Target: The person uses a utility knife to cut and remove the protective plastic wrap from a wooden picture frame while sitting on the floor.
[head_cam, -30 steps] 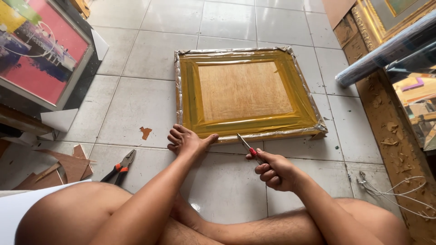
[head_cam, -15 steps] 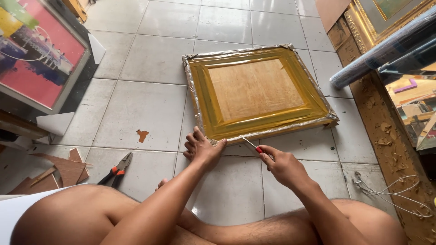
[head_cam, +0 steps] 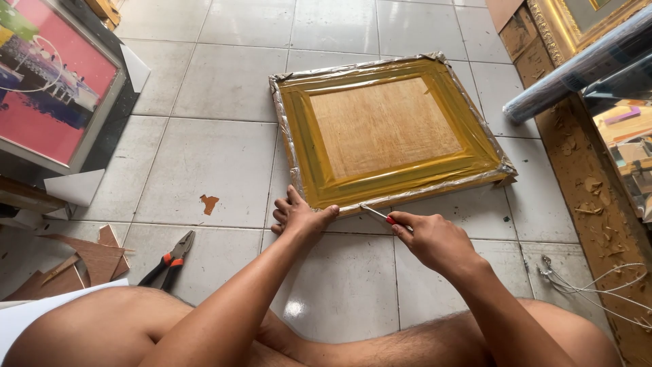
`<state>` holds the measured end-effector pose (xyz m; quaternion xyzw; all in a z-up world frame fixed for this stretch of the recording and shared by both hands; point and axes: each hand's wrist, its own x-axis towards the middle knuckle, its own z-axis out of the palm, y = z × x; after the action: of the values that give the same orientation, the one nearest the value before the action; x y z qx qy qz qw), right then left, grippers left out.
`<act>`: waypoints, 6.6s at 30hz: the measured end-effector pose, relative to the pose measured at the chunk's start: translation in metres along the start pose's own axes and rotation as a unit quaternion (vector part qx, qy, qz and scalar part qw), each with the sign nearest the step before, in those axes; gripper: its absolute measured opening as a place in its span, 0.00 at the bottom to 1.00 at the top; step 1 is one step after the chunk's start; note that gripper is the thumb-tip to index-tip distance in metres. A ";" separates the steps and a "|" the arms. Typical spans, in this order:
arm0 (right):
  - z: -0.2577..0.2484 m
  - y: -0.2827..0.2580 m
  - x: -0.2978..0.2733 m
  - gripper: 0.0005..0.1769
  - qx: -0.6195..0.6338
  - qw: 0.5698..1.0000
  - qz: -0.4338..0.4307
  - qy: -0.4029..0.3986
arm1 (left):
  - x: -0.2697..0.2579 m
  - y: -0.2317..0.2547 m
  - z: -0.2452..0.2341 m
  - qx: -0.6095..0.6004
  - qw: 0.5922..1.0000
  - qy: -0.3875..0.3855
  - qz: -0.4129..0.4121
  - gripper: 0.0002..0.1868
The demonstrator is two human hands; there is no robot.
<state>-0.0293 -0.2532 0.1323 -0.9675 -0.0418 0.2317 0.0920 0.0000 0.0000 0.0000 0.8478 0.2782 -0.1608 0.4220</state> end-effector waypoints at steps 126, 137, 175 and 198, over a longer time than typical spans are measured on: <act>0.023 -0.032 -0.031 0.28 0.131 0.989 -0.015 -0.069 | 0.024 -0.008 0.000 0.120 0.946 -0.026 0.299 0.20; 0.023 -0.061 -0.040 0.23 0.022 0.996 -0.007 -0.082 | 0.007 0.008 -0.014 0.154 0.951 -0.046 0.265 0.23; 0.107 -0.020 0.010 0.19 0.769 0.636 0.067 -0.012 | -0.010 0.012 -0.007 0.265 0.897 0.050 0.350 0.21; 0.118 -0.016 0.068 0.20 0.479 0.874 0.022 0.075 | 0.018 0.024 0.023 0.284 0.913 -0.045 0.288 0.29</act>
<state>-0.0235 -0.2099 0.0019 -0.8201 0.1026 0.1524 0.5419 0.0277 -0.0243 -0.0083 0.9671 -0.0553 -0.1428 0.2031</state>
